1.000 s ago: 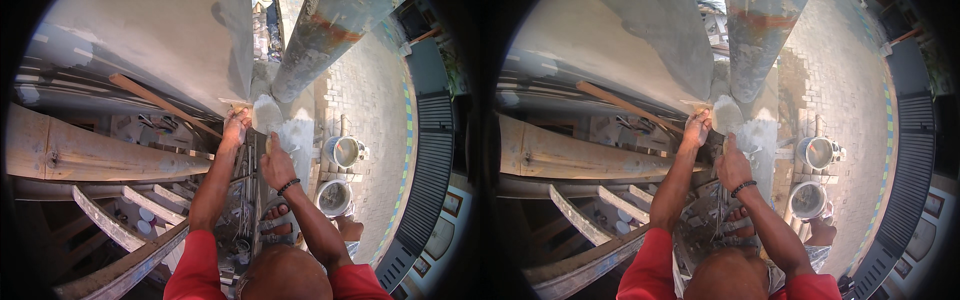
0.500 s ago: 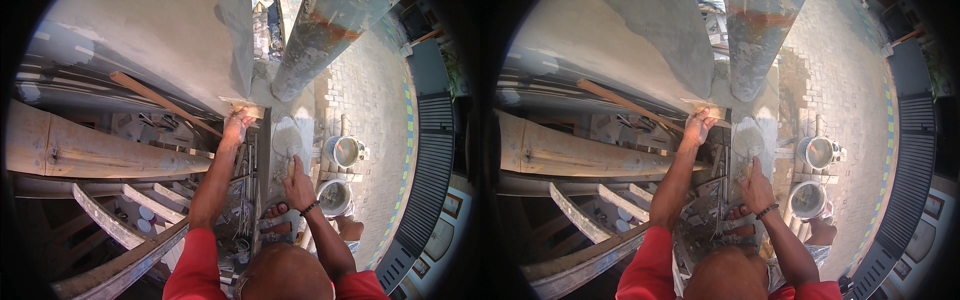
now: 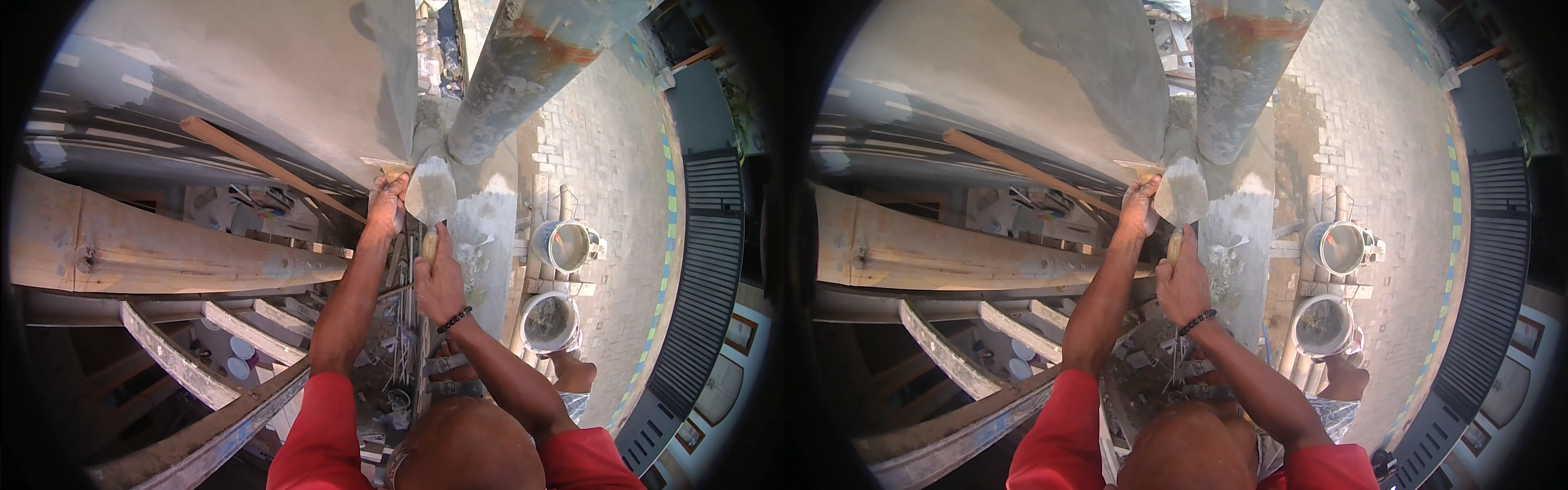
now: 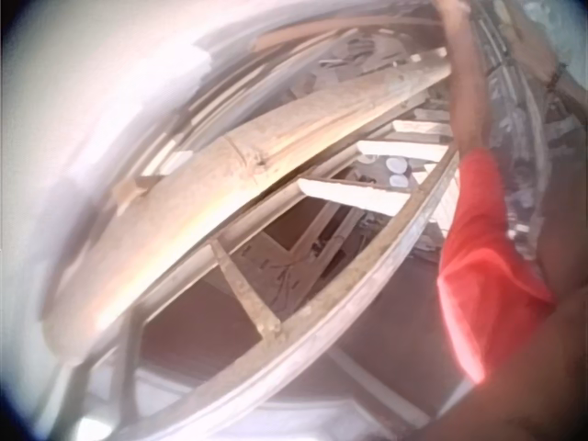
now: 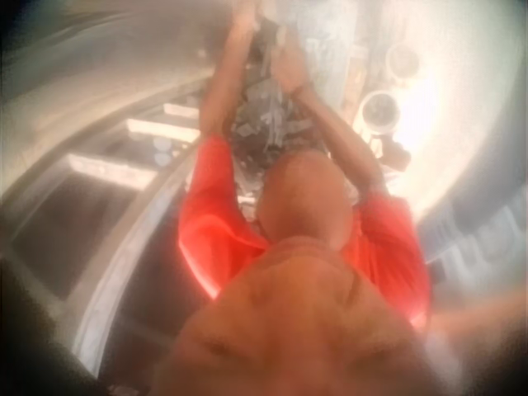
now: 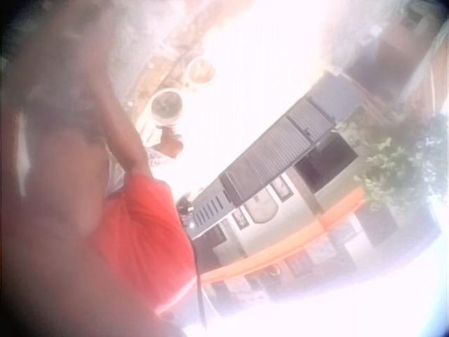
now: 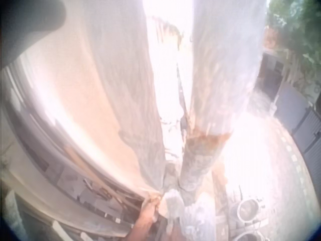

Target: The person applies plaster to a vertical wall using a trowel and a wooden straightedge. They repeatedly scoop plaster from a bucket, spread it on the wall, and smooth the surface with the straightedge.

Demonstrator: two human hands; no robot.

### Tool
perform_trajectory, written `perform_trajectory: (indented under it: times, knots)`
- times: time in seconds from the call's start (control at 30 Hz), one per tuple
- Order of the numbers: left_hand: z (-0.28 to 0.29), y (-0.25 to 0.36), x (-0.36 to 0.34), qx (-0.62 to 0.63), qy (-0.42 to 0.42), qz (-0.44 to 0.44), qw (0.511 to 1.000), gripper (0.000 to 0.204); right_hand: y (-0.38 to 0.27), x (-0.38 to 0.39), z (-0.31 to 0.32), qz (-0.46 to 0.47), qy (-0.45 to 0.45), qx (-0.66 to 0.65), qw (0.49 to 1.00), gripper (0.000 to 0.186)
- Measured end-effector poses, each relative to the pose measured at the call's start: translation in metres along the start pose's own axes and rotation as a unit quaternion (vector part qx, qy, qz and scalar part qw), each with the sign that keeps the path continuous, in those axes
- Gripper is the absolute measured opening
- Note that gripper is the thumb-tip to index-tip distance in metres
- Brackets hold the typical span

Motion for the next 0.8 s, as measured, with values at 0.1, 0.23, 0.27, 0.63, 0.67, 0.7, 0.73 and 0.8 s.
perform_trajectory:
  times: [0.1,0.23,0.27,0.63,0.67,0.7,0.73,0.8]
  knots:
    - [-0.001,0.0,-0.001,-0.007,0.0,-0.001,1.0,0.029,0.001,-0.005,-0.016,0.022,0.043,0.004,0.999,0.064]
    - [-0.001,0.001,0.002,0.007,0.011,-0.006,1.0,0.027,-0.004,-0.015,-0.027,-0.062,0.001,-0.048,0.997,0.063]
    - [-0.001,0.001,0.002,0.004,0.017,-0.009,1.0,0.027,-0.006,-0.018,-0.029,-0.03,0.026,-0.035,0.999,0.063]
    - [-0.011,0.009,0.012,-0.055,0.014,0.003,0.998,0.028,-0.004,-0.029,-0.053,-0.05,0.086,-0.172,0.98,0.061]
    - [-0.011,0.008,0.012,-0.041,0.013,0.001,0.999,0.027,-0.004,-0.028,-0.054,-0.052,0.083,-0.187,0.978,0.061]
    - [-0.012,0.007,0.012,-0.027,0.012,0.0,1.0,0.026,-0.003,-0.025,-0.052,-0.06,0.072,-0.198,0.976,0.062]
    - [-0.013,0.007,0.011,-0.007,0.013,-0.001,1.0,0.025,-0.002,-0.021,-0.05,-0.07,0.061,-0.211,0.973,0.062]
    - [-0.008,0.004,0.006,0.032,0.015,-0.004,0.999,0.023,-0.006,-0.014,-0.043,-0.093,0.037,-0.241,0.965,0.064]
Point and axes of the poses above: each hand's wrist, its own x-axis away from the middle knuckle, its own z-axis out of the back of the hand, y = z × x, the point moved 2 cm from there along -x, towards the middle knuckle, and after that the axes turned 1 degree about -y, right-handed, at the moved point
